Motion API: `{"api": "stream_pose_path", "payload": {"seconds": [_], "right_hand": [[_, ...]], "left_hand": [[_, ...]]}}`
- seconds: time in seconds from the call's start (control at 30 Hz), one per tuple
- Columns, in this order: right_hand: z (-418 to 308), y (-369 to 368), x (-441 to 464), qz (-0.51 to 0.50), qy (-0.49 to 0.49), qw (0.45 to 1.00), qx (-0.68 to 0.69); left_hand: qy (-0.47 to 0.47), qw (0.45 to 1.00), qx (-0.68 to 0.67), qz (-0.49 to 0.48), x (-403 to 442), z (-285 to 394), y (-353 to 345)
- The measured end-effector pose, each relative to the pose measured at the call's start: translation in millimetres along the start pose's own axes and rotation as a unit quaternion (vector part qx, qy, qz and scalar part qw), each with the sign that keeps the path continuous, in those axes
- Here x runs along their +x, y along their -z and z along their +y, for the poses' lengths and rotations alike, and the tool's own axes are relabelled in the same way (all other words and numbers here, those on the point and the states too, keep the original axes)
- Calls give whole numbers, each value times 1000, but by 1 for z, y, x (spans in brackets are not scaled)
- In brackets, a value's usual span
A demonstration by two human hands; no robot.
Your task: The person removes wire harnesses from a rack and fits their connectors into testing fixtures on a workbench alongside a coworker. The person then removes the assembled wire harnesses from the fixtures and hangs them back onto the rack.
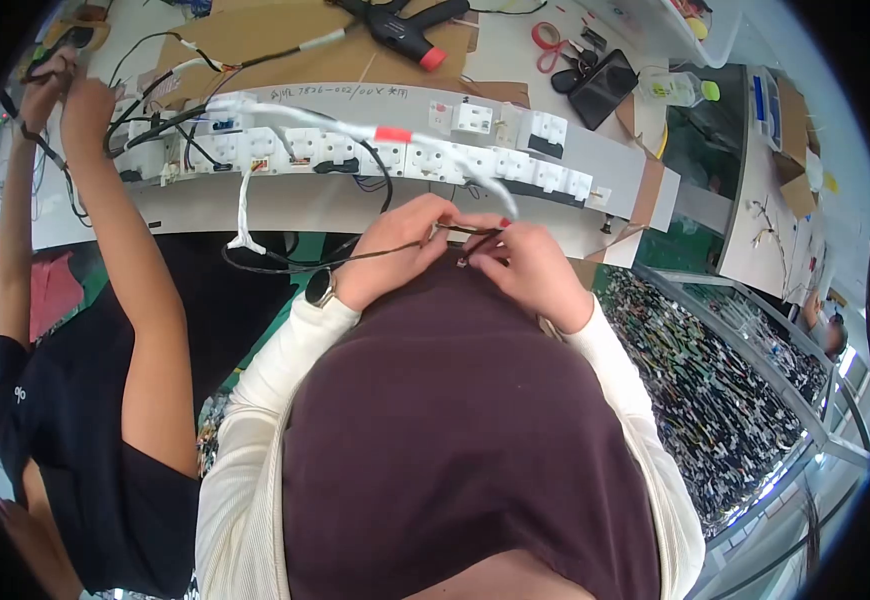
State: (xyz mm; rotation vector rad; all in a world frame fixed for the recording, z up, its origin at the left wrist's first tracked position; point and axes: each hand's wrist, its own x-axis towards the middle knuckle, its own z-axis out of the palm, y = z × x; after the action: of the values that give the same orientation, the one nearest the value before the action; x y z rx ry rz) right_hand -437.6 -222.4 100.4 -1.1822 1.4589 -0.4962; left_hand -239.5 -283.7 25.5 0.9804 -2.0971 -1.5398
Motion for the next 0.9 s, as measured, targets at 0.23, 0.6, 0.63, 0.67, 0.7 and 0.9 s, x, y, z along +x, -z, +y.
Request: {"api": "stream_pose_path", "payload": {"seconds": [0.23,0.6,0.63,0.67,0.7,0.9], "right_hand": [[20,-8,29,-39,99,985,-135],[19,-48,57,28,181,978,-97],[20,-44,55,48,194,970,-141],[23,-41,54,50,192,970,-140],[28,-37,54,66,266,935,-226],[27,-18,48,127,395,860,-297]], "left_hand": [[-59,989,-130,-31,-8,-42,2],[-226,905,204,297,-13,-40,32],[-226,905,204,296,-13,-41,33],[-229,902,214,297,-13,-41,33],[-232,899,223,298,-12,-40,34],[-230,910,203,280,-4,-28,39]]}}
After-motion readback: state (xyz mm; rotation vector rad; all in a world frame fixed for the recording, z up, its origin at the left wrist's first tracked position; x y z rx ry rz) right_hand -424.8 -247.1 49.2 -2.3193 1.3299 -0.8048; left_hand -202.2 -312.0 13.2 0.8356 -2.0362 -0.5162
